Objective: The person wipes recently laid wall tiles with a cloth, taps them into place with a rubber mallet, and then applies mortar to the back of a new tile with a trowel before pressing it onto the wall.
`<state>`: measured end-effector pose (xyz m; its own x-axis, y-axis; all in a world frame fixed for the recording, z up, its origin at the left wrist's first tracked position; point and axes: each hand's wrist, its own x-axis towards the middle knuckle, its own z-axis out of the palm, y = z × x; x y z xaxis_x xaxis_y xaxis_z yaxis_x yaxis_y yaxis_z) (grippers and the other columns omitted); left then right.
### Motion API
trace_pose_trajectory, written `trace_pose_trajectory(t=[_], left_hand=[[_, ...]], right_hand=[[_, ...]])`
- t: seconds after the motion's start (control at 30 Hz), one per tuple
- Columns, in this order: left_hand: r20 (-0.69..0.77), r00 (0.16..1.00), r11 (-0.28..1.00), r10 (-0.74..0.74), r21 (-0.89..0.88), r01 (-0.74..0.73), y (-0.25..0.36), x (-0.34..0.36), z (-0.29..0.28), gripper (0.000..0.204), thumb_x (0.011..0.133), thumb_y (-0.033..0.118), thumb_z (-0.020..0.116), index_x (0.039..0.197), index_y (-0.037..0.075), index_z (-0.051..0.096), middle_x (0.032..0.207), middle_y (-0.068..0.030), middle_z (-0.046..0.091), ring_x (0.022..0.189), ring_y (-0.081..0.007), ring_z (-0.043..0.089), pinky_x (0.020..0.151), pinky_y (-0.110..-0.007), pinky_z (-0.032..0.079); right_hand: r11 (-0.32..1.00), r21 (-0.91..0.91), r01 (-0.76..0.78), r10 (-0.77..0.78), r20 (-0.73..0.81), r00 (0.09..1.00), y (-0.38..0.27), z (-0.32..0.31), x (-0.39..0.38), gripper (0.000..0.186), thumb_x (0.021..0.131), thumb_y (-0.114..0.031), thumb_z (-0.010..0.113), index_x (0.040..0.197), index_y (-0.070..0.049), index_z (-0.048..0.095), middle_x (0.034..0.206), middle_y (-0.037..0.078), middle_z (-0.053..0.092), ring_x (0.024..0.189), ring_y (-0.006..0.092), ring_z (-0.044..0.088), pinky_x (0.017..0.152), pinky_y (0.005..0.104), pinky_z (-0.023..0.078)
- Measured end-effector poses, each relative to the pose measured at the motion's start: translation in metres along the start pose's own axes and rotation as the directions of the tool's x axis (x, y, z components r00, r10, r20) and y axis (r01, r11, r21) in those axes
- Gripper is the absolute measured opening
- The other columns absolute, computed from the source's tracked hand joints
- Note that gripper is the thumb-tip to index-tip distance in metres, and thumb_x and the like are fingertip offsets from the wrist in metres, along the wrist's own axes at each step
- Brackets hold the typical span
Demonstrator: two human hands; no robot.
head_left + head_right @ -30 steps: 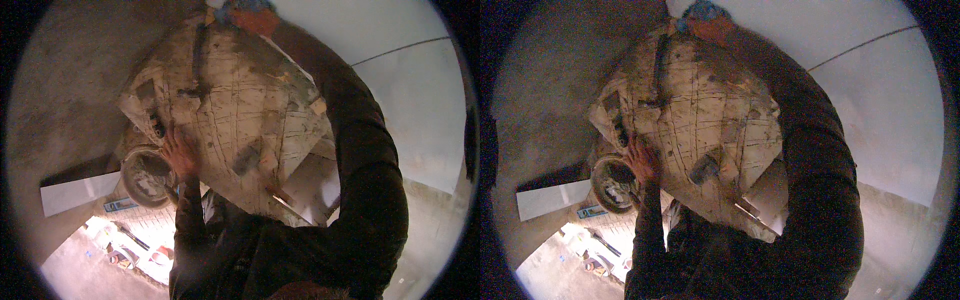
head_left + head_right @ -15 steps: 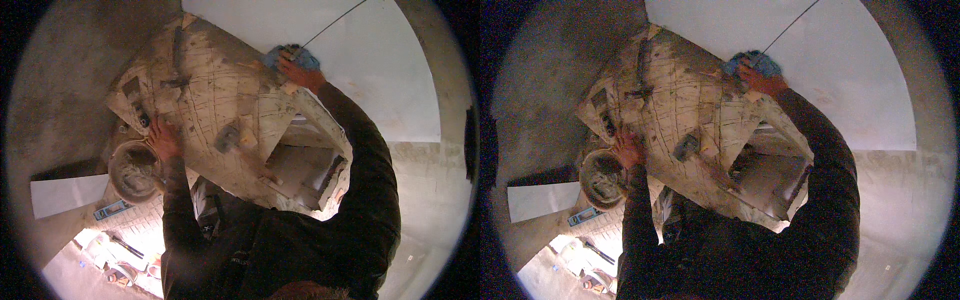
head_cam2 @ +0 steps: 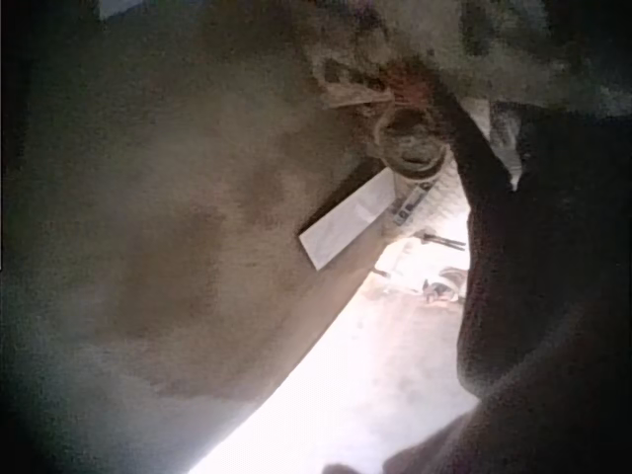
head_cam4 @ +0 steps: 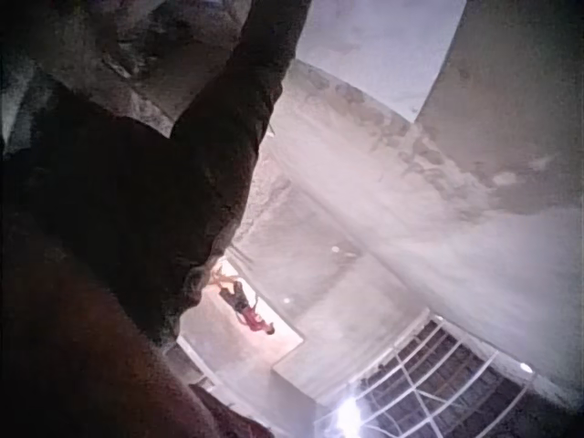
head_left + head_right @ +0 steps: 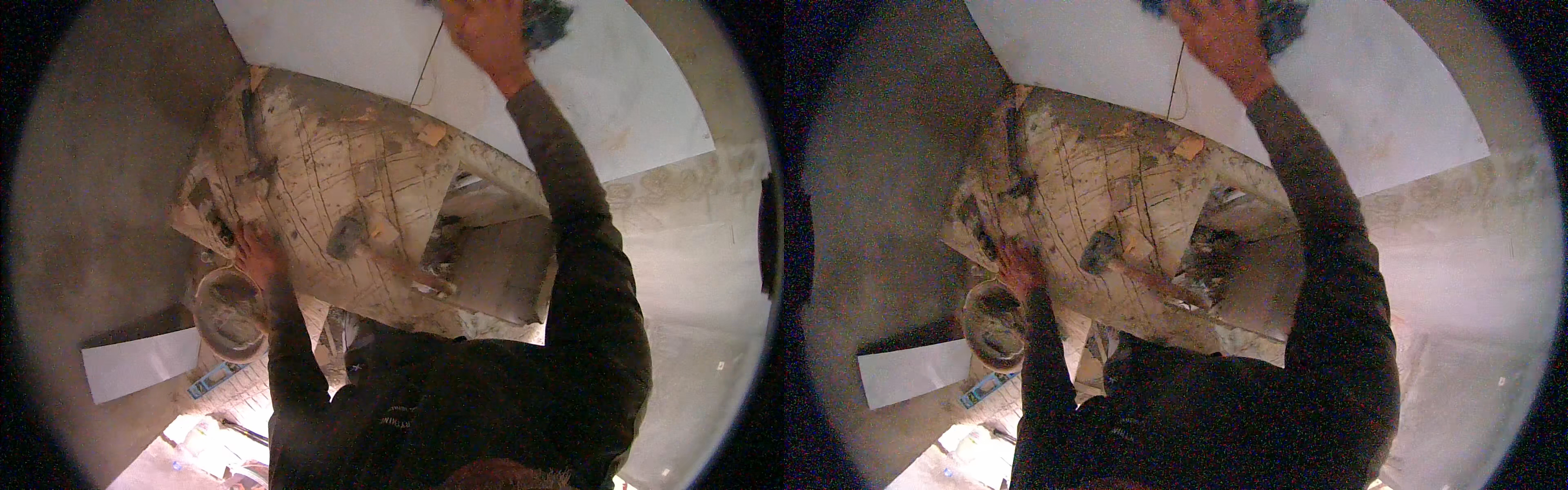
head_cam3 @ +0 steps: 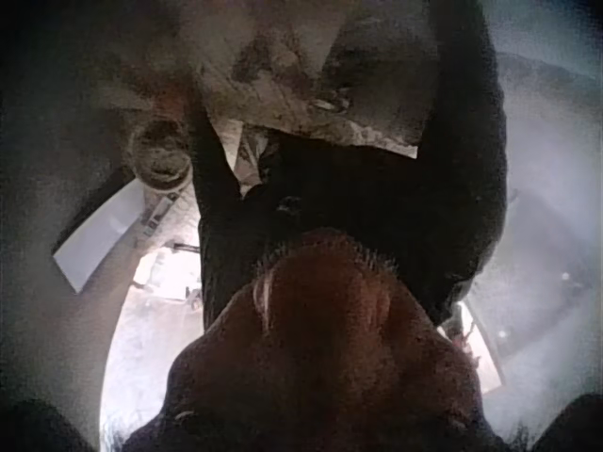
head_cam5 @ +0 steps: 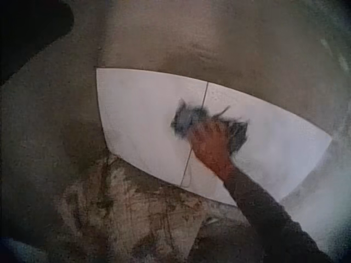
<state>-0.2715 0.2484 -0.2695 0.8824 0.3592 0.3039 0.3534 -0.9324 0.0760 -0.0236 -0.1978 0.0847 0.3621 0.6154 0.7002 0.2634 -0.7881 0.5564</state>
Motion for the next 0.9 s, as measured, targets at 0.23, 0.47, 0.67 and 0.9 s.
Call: trace_pose_trajectory(t=[0.23, 0.47, 0.67, 0.9], left_hand=[[0.005, 0.997, 0.976, -0.072, -0.205, 0.072, 0.048, 0.009, -0.043, 0.046, 0.102, 0.031, 0.047, 0.143, 0.012, 0.047, 0.157, -0.0051, 0.041, 0.139, -0.0345, 0.043, 0.11, -0.053, 0.034], [0.008, 0.997, 0.981, -0.076, -0.176, 0.076, 0.028, -0.001, -0.048, 0.048, 0.101, 0.033, 0.049, 0.145, 0.012, 0.046, 0.159, -0.0042, 0.039, 0.141, -0.0327, 0.041, 0.111, -0.053, 0.032], [0.036, 0.997, 0.974, -0.069, -0.213, 0.075, 0.014, 0.003, -0.022, 0.05, 0.102, 0.039, 0.047, 0.145, 0.013, 0.047, 0.159, -0.0084, 0.038, 0.141, -0.0358, 0.041, 0.112, -0.055, 0.03], [-0.049, 0.999, 1.0, 0.005, -0.022, -0.006, 0.016, -0.001, -0.009, 0.05, 0.101, 0.038, 0.049, 0.144, 0.014, 0.048, 0.154, -0.0098, 0.045, 0.14, -0.0371, 0.042, 0.111, -0.056, 0.031]], right_hand=[[0.946, 0.32, 0.057, -0.127, 0.203, 0.971, -0.112, 0.132, -0.213, 0.036, 0.082, -0.023, 0.064, 0.118, -0.022, 0.07, 0.126, 0.007, 0.06, 0.123, 0.033, 0.051, 0.102, 0.0547, 0.04], [0.902, 0.431, 0.01, -0.184, 0.366, 0.912, -0.125, 0.077, -0.176, 0.045, 0.086, -0.024, 0.058, 0.13, -0.017, 0.061, 0.121, 0.014, 0.059, 0.12, 0.0384, 0.053, 0.1, 0.0582, 0.042], [0.959, 0.227, -0.168, 0.175, -0.015, 0.984, -0.005, 0.008, -0.021, 0.035, 0.084, -0.019, 0.062, 0.119, -0.016, 0.067, 0.112, 0.013, 0.06, 0.108, 0.0347, 0.057, 0.09, 0.0501, 0.047], [0.841, 0.538, -0.062, 0.104, -0.048, 0.993, -0.105, 0.019, -0.005, 0.033, 0.089, -0.031, 0.066, 0.117, -0.014, 0.069, 0.117, 0.015, 0.062, 0.106, 0.0365, 0.06, 0.088, 0.0513, 0.049]])
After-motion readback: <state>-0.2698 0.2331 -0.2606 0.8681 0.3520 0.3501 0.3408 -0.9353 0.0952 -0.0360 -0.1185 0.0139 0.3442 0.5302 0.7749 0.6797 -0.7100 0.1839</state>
